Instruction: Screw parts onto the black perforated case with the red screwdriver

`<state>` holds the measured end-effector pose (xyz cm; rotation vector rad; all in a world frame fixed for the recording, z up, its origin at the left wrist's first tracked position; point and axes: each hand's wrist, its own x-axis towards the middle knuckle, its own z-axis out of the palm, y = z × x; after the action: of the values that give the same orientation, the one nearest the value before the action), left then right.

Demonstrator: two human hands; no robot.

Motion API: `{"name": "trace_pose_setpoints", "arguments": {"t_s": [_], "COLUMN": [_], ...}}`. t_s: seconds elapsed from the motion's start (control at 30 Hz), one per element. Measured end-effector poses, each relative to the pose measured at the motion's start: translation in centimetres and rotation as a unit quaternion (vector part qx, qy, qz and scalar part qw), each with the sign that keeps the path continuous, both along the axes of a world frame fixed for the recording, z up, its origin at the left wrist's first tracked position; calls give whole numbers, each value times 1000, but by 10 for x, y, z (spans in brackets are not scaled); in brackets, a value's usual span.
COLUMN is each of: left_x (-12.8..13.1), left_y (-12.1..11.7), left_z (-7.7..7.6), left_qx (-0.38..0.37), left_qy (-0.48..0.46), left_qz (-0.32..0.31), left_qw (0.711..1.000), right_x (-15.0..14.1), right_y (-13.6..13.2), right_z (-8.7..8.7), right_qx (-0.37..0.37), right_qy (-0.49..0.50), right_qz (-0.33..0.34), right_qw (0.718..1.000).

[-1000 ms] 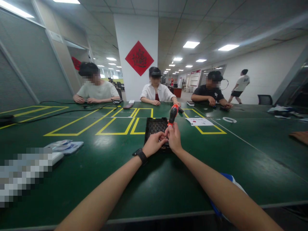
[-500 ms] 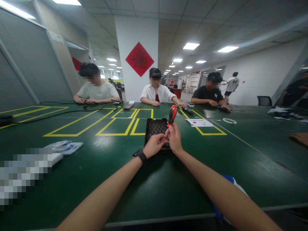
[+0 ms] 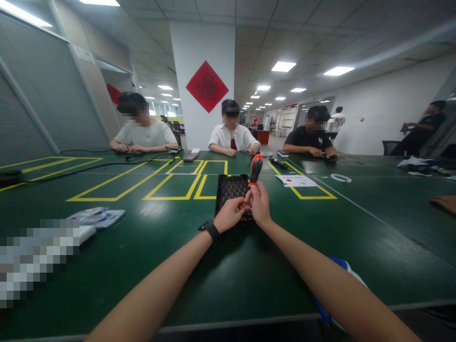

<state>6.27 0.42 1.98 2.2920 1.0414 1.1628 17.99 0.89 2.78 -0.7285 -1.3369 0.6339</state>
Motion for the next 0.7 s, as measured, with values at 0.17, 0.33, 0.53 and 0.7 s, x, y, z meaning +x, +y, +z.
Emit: {"name": "trace_pose_setpoints", "arguments": {"t_s": [0.17, 0.33, 0.53, 0.7], "left_x": [0, -1, -1, 0], "left_y": [2, 4, 1, 0], "left_z": [-2, -3, 1, 0], "left_qx": [-19, -15, 2, 4], "left_qy": [-31, -26, 5, -17], "left_qz": [4, 7, 6, 21], "left_qw": [999, 1000, 1000, 1000], "right_x": [-1, -1, 1, 1], "right_y": [-2, -1, 3, 1], "right_z": [-1, -1, 0, -1], "right_qx": [7, 6, -19, -6], "right_qy": [1, 2, 7, -2], "right_qz": [-9, 4, 20, -3], "right_qw": [1000, 1000, 1000, 1000]}}
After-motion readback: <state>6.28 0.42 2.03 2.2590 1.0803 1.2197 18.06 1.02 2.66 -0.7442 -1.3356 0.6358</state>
